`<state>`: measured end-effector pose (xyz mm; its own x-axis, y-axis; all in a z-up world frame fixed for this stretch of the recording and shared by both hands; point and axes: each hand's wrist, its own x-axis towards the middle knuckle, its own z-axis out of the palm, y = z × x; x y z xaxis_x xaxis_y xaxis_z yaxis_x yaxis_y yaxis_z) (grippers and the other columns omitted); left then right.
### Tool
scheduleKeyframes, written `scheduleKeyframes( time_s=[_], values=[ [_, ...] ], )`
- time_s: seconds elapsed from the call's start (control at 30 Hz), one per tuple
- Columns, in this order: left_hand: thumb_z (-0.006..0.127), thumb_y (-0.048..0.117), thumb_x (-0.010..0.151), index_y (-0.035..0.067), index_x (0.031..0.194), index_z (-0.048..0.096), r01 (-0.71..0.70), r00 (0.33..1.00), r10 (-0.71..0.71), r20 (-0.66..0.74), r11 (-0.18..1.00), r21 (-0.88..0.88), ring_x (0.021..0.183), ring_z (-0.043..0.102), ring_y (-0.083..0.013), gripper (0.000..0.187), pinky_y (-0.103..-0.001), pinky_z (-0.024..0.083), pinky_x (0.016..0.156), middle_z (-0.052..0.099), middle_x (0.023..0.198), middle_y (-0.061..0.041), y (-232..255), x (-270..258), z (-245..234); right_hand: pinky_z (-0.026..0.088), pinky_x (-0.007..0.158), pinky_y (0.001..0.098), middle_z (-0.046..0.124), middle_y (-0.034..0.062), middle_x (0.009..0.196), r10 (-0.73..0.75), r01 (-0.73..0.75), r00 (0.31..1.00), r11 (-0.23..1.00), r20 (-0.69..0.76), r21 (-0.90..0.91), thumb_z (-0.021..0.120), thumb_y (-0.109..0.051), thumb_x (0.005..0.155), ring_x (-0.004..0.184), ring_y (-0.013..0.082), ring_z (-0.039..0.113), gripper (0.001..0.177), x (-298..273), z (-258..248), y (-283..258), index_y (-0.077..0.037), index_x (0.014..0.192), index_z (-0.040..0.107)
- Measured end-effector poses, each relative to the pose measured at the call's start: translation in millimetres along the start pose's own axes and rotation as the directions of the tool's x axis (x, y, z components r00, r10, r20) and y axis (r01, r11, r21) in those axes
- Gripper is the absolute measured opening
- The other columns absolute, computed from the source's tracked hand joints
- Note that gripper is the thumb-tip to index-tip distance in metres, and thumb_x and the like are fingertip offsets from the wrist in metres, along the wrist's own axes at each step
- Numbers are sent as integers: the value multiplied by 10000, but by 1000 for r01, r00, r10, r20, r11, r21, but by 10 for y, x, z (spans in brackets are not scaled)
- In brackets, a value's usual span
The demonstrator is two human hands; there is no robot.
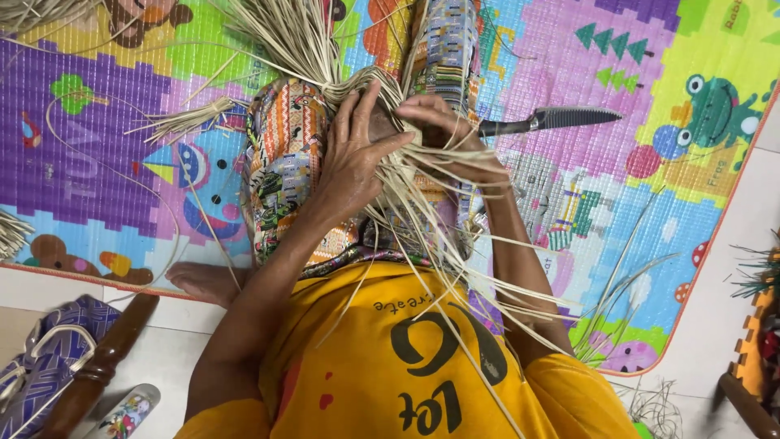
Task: Reinforcing the brim of a woven item by weaving additional dried plant fibers by hand.
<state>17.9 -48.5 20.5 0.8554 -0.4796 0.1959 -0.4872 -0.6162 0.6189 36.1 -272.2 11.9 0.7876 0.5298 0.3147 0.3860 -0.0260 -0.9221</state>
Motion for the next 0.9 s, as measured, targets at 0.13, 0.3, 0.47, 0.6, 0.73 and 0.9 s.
scheduleKeyframes(
  time_s=[0.13,0.3,0.47,0.6,0.73,0.9],
  values=[
    [424,-255,669,148,1244,704,10,986,-34,-164,989,-145,1521,199,-439,756,-627,198,1269,112,1644,-181,82,6,-65,508,953,359,479,100,1271,127,-103,980,983,-155,154,786,-75,885,1089,228,530,429,50,159,112,-104,1296,665],
    [396,-315,649,58,1008,666,73,949,-150,-277,960,-269,1426,376,-454,584,-595,340,1211,232,1563,-265,453,-13,-321,696,781,432,672,207,950,730,-378,672,481,-123,791,770,-45,840,839,309,766,380,84,122,284,4,1125,524],
    [567,-272,680,47,899,639,85,943,-185,-277,937,-339,1379,403,-484,393,-605,346,1186,326,1485,-264,498,2,-328,530,724,202,628,36,1044,107,-93,960,993,-260,66,763,-84,929,860,117,614,176,3,275,-61,-170,1080,739],
    [731,-114,777,78,836,617,66,928,-185,-322,935,-348,1338,428,-436,231,-551,336,1192,377,1423,-248,290,26,-121,565,586,380,624,247,843,98,-60,943,990,-319,127,666,-18,963,663,327,654,144,-12,324,4,110,1027,646],
    [765,-6,802,94,816,630,114,936,-206,-284,944,-311,1197,455,-372,168,-515,378,1077,406,1330,-184,168,95,-60,550,657,414,647,249,928,-355,279,903,913,-244,-297,532,-338,1067,747,327,634,461,-209,320,503,70,984,730],
    [663,-107,644,71,862,629,132,957,-207,-204,935,-330,1147,446,-386,283,-504,401,1024,381,1326,-184,159,120,-171,537,769,452,638,231,1029,-209,141,952,948,-222,-286,708,-164,988,869,356,644,226,-245,330,290,59,990,742]
  ],
)
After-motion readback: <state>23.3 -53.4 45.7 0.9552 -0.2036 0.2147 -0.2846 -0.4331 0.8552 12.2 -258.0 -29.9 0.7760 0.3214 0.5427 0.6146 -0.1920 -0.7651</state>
